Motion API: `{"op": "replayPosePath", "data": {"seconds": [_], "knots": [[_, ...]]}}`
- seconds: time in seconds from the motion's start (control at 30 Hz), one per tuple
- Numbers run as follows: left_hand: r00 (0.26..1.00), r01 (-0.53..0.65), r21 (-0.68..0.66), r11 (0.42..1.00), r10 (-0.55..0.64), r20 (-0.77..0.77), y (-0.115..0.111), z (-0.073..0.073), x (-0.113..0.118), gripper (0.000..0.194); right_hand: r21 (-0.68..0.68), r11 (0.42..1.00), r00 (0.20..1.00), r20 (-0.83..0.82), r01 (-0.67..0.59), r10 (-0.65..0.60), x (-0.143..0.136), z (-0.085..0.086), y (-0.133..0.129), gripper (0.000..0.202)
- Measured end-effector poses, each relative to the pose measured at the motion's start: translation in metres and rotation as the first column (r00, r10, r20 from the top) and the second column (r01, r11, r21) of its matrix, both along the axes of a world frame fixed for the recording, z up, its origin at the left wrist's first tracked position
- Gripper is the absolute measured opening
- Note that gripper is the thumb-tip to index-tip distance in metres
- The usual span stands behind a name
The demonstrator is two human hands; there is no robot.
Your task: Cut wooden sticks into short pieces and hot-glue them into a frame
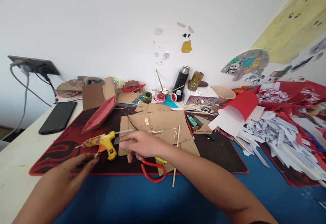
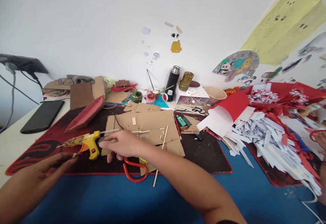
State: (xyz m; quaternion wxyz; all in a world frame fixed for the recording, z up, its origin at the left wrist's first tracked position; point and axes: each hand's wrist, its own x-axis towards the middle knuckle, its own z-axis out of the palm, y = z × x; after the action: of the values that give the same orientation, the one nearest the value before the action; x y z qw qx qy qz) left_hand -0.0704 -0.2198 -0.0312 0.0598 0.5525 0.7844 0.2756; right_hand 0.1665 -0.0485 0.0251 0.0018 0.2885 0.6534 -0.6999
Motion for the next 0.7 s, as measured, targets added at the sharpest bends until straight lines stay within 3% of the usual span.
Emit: {"op": "replayPosePath", "data": {"seconds": [0.1,0.27,0.43,0.7], "knots": [[0.996,0.06,0.015,0.998,-0.061,0.058,-0.002,-0.014,0.01,0.045,-0.019,0.998,0.998,0.029,-0.052,0.053,-0.016,-0.002,-0.002,0.033],[0.989,0.131,0.087,0.988,-0.136,0.054,0.0,-0.024,0.019,0.045,-0.088,0.988,0.99,0.058,-0.126,0.131,-0.038,-0.009,-0.003,0.04],[0.993,0.082,0.152,0.985,-0.094,0.072,-0.002,-0.028,0.031,0.045,-0.162,0.986,0.998,0.057,-0.026,0.035,-0.051,-0.014,-0.006,0.03],[0.999,0.039,0.192,0.981,-0.042,0.012,-0.01,-0.037,0.049,0.045,-0.141,0.982,0.993,0.013,0.122,-0.121,-0.051,-0.016,-0.014,0.023]]}}
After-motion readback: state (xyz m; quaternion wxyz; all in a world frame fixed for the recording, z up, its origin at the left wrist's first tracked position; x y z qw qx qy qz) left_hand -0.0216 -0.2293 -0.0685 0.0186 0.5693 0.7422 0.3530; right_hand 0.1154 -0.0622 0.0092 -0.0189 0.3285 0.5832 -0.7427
